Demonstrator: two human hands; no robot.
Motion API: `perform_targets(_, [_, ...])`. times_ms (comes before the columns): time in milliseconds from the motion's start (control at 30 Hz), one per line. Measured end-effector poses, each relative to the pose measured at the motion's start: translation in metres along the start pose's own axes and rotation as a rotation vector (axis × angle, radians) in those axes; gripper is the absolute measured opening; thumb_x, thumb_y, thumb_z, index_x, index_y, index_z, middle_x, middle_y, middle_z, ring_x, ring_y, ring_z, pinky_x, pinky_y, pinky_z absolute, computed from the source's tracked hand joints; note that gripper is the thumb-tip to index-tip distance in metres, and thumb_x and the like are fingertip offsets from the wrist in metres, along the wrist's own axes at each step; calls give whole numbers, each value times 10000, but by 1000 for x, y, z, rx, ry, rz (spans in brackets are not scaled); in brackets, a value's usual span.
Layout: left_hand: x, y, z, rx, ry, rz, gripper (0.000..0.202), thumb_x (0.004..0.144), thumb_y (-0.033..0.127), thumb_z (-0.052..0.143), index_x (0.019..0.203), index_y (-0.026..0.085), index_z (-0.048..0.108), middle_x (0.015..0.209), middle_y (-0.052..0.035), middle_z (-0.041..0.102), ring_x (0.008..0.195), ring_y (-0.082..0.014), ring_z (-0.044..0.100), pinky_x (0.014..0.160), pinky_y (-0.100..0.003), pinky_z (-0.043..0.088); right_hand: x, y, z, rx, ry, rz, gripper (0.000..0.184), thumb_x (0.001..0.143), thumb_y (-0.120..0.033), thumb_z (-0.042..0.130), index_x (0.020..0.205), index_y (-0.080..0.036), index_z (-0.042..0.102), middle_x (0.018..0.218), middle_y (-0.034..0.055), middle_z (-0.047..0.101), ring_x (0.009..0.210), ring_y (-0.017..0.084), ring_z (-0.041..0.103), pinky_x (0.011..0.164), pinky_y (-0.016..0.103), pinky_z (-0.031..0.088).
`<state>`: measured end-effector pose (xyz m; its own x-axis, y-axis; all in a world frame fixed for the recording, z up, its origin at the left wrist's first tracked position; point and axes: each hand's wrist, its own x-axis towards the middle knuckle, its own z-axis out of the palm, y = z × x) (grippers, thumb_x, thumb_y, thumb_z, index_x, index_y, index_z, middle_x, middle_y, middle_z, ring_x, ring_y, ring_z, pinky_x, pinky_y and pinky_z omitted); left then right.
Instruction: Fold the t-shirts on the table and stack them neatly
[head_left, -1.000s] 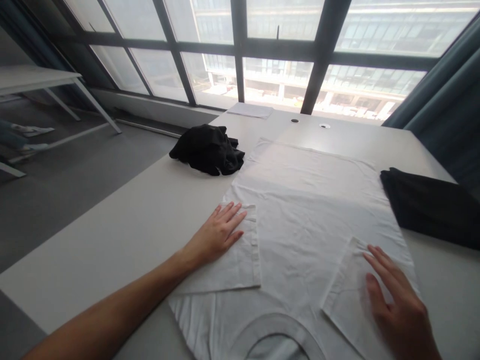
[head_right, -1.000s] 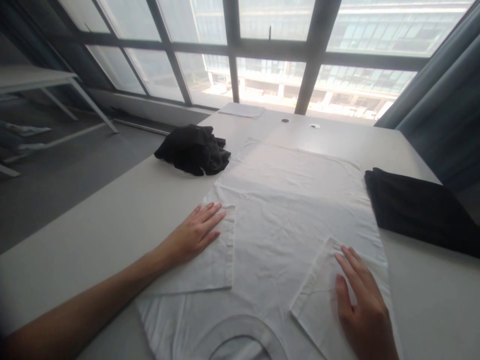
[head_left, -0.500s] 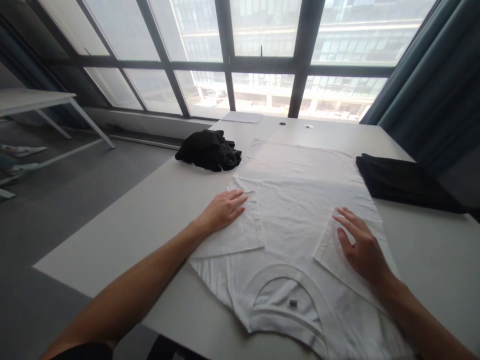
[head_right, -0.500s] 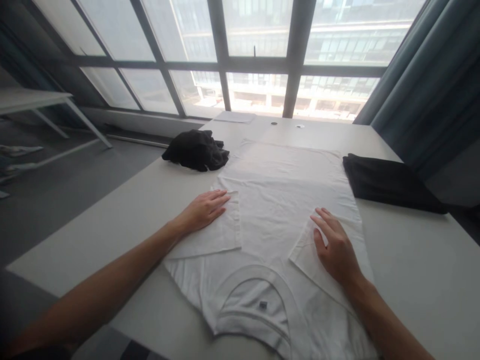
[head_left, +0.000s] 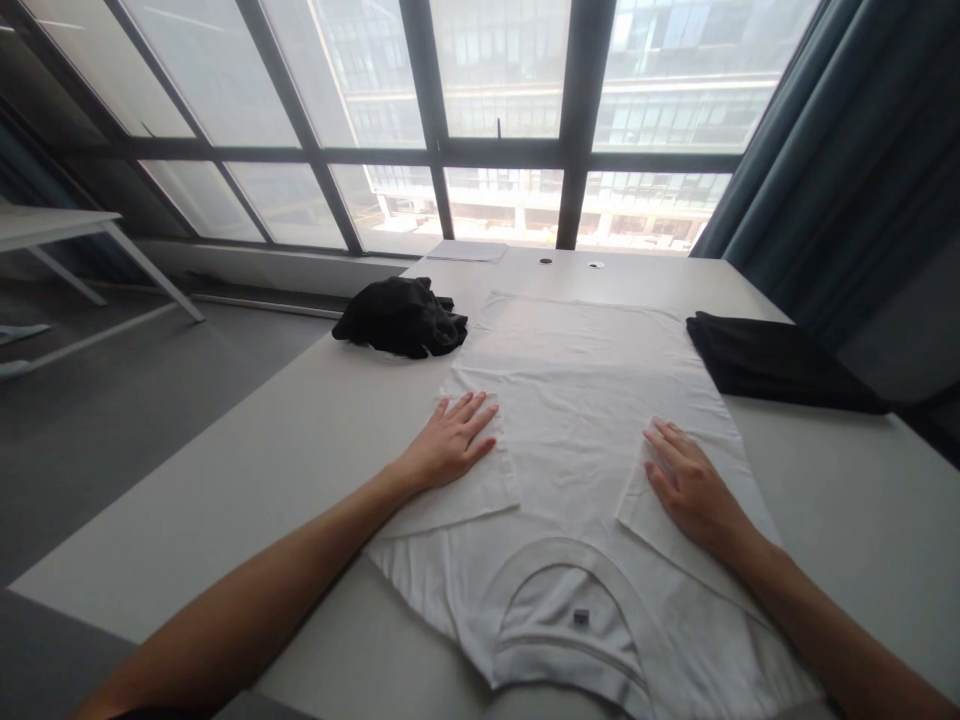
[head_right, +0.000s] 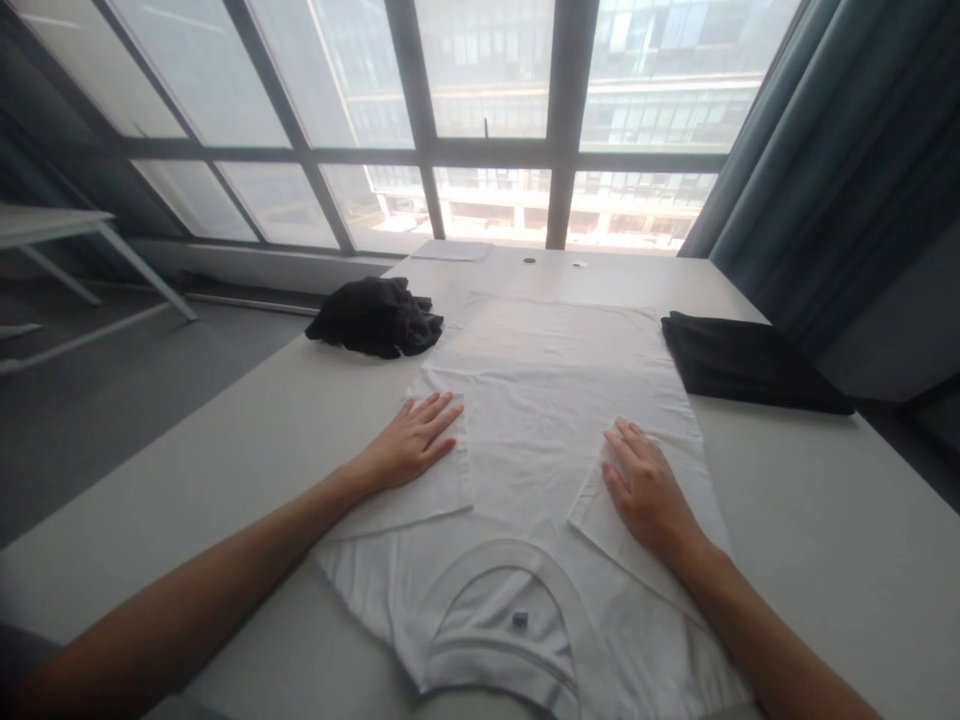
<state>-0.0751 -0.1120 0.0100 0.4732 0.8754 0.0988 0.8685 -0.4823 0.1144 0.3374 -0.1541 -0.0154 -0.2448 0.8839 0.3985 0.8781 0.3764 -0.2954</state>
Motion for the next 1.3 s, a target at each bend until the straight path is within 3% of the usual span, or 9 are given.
perform_targets(200, [-1,-3,2,1,-7,-1,678,1049,570,305,1616,197,290,1674,-108,269,1554,-300,227,1243,-571,174,-2,8,12,-90,-73,-9,545,1018,-355,405,1494,-101,478,1558,196,470,1467,318,408,1188,550,349])
perform_targets(1033, [3,-2,1,14,9,-13,628,1047,520,332,1584,198,370,1662,-119,299,1543,-306,257,1232,-570,213,1,5,10,-74,-75,2,512,1013,-357,404,1449,-127,545,1552,189,479,1459,318,423,1183,553,348])
perform_targets(1233, [0,3,-3,-3,81,34,627,1049,474,349,1600,175,327,1654,-114,322,1553,-284,233,1251,-541,194,3,4,7,-35,-35,51,546,1016,-354,385,1470,-76,507,1539,198,493,1447,303,437,1192,529,351])
perform_targets(1300, [-2,5,-3,-23,41,48,629,1050,507,337,1594,190,348,1661,-106,306,1554,-295,228,1247,-543,206,3,4,8,-47,-33,55,538,1021,-356,374,1461,-83,517,1541,192,493,1456,303,425,1193,533,347])
